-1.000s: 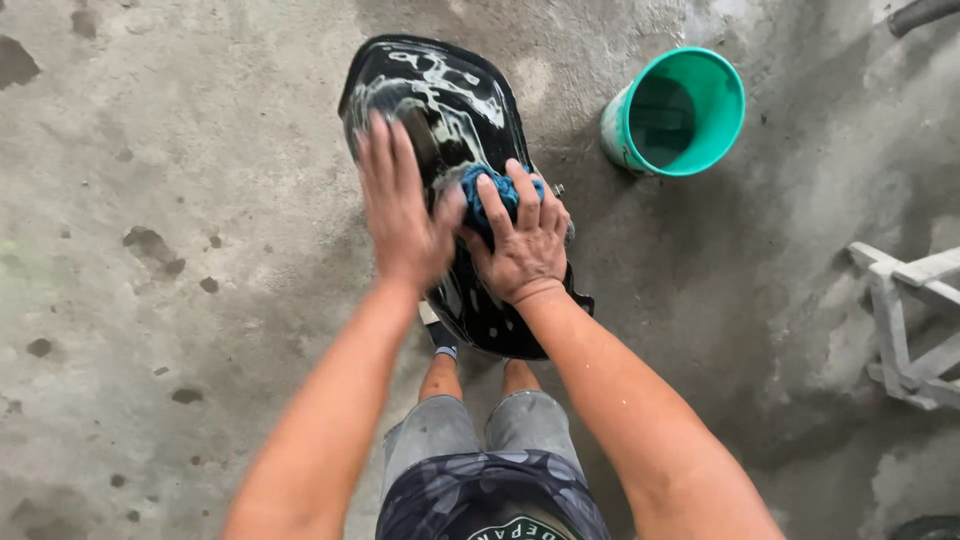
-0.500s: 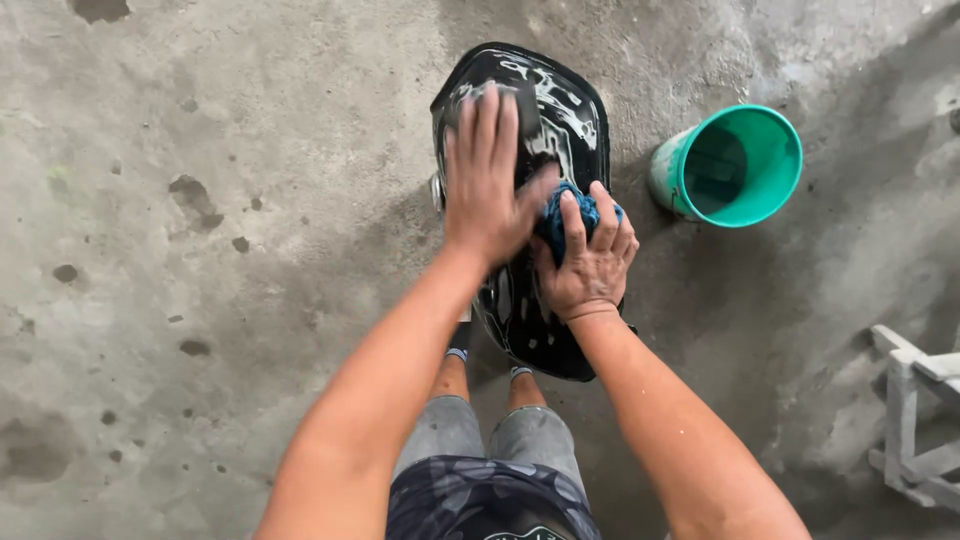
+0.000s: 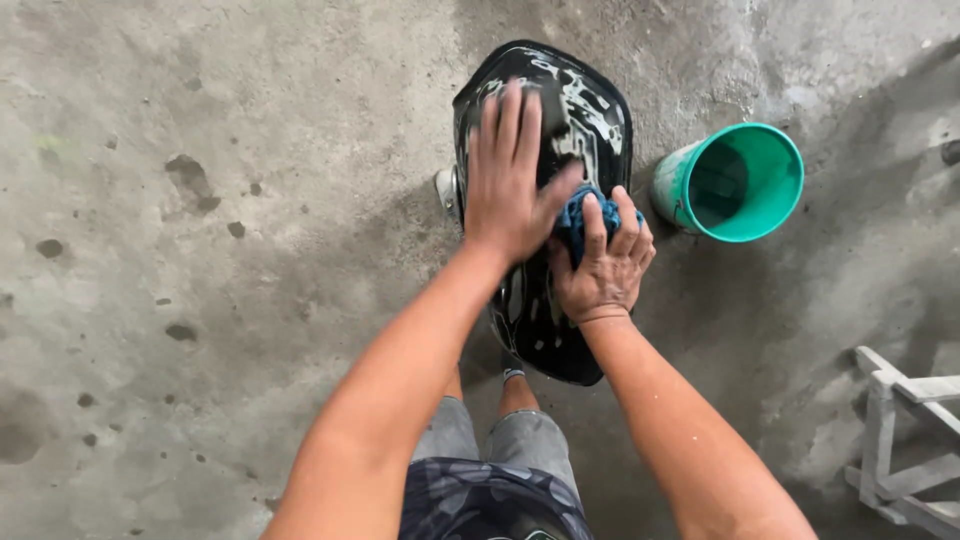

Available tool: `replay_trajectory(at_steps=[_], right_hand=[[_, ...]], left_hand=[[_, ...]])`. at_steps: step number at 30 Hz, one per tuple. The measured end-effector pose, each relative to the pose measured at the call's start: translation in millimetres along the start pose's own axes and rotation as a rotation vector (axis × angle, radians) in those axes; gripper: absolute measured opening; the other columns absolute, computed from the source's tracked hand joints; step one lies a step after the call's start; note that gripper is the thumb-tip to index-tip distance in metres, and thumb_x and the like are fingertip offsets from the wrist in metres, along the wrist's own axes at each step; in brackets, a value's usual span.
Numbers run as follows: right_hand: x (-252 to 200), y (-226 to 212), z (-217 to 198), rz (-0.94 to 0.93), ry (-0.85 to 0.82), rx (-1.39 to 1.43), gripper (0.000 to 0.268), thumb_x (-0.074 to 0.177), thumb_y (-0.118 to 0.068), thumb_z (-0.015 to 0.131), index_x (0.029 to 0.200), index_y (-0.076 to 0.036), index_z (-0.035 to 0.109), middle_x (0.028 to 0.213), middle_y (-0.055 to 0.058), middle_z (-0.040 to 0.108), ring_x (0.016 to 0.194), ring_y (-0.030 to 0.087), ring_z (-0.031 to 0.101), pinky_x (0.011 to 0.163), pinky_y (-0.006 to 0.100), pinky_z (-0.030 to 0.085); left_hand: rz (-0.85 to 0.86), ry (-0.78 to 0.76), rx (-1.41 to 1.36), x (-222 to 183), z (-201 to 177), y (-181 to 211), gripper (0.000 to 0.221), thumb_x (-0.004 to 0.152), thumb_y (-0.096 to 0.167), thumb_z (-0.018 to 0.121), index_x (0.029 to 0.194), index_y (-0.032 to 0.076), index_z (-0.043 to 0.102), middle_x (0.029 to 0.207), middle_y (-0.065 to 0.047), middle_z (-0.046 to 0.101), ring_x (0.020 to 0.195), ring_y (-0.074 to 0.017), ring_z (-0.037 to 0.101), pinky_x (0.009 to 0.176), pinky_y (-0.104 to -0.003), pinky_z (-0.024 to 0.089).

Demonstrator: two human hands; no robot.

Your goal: The person scrubs a black motorcycle fuel tank with a blue cloth and a sanding block, focusing on the surface and the fuel cap area. They then dip the cloth and sanding block into a green bucket of water before resuming the scrubbing process.

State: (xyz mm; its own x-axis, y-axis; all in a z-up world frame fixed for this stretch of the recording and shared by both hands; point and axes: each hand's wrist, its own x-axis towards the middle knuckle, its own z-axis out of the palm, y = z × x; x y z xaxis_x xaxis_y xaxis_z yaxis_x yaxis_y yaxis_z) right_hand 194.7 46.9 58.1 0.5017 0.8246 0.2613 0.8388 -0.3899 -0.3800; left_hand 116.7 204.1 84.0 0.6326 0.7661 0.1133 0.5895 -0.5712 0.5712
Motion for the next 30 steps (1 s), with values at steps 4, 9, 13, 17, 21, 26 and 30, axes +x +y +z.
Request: replay_trajectory(at_steps=[4,9,13,17,21,26,30], right_hand=[[-4,1,7,0.031,-0.014,-0.011,0.071,0.095,-0.046,0.073,0.155,-0.023,0.041,0.161,0.016,0.036,0.137,0.044,0.041,0.112,0.058,0.034],[-6,5,18,0.06,0.012,-0.061,0.066,0.097,-0.032,0.07,0.157,-0.027,0.041,0.166,0.012,0.037,0.143,0.041,0.041,0.118,0.056,0.036],[0,-4,3,0.048,-0.016,-0.018,0.076,0.091,-0.045,0.075,0.155,-0.023,0.041,0.16,0.017,0.036,0.136,0.045,0.041,0.112,0.059,0.034],[-3,0,-2,0.055,0.011,-0.024,0.078,0.09,-0.045,0.075,0.157,-0.027,0.039,0.162,0.013,0.035,0.14,0.042,0.041,0.115,0.058,0.034],[0,-5,8,0.056,0.004,0.045,0.079,0.086,-0.045,0.074,0.156,-0.031,0.039,0.161,0.01,0.035,0.141,0.041,0.041,0.115,0.057,0.035],[1,-11,5,0.089,-0.002,0.046,0.074,0.091,-0.045,0.072,0.156,-0.033,0.04,0.162,0.009,0.036,0.14,0.04,0.042,0.116,0.055,0.035],[3,-9,4,0.061,0.037,0.037,0.072,0.097,-0.046,0.073,0.159,-0.032,0.039,0.164,0.007,0.034,0.143,0.038,0.042,0.118,0.053,0.034]], left_hand=[[-0.014,-0.071,-0.034,-101,5,4,0.097,0.097,0.07,0.047,0.166,0.006,0.022,0.175,-0.018,0.014,0.163,-0.0445,0.014,0.128,-0.066,0.016],[-0.027,-0.067,-0.012,-63,7,2,0.095,0.1,0.069,0.049,0.167,0.008,0.022,0.176,-0.017,0.013,0.163,-0.043,0.013,0.129,-0.064,0.017],[-0.042,-0.042,0.05,6,6,-10,0.093,0.103,0.067,0.051,0.167,0.007,0.022,0.175,-0.017,0.015,0.164,-0.041,0.014,0.131,-0.06,0.017],[0.015,-0.047,0.004,-29,5,6,0.088,0.106,0.062,0.048,0.168,0.006,0.022,0.176,-0.018,0.015,0.165,-0.0416,0.014,0.134,-0.058,0.015],[0.063,-0.072,-0.081,-118,3,1,0.086,0.108,0.06,0.045,0.167,0.003,0.019,0.176,-0.022,0.012,0.164,-0.0466,0.012,0.135,-0.059,0.013],[-0.001,-0.092,-0.035,-85,4,1,0.087,0.106,0.06,0.041,0.168,0.003,0.019,0.175,-0.024,0.01,0.164,-0.0492,0.01,0.133,-0.062,0.01],[-0.036,-0.084,0.084,-7,1,9,0.089,0.107,0.066,0.043,0.169,0.004,0.022,0.177,-0.02,0.013,0.165,-0.0448,0.011,0.133,-0.063,0.01]])
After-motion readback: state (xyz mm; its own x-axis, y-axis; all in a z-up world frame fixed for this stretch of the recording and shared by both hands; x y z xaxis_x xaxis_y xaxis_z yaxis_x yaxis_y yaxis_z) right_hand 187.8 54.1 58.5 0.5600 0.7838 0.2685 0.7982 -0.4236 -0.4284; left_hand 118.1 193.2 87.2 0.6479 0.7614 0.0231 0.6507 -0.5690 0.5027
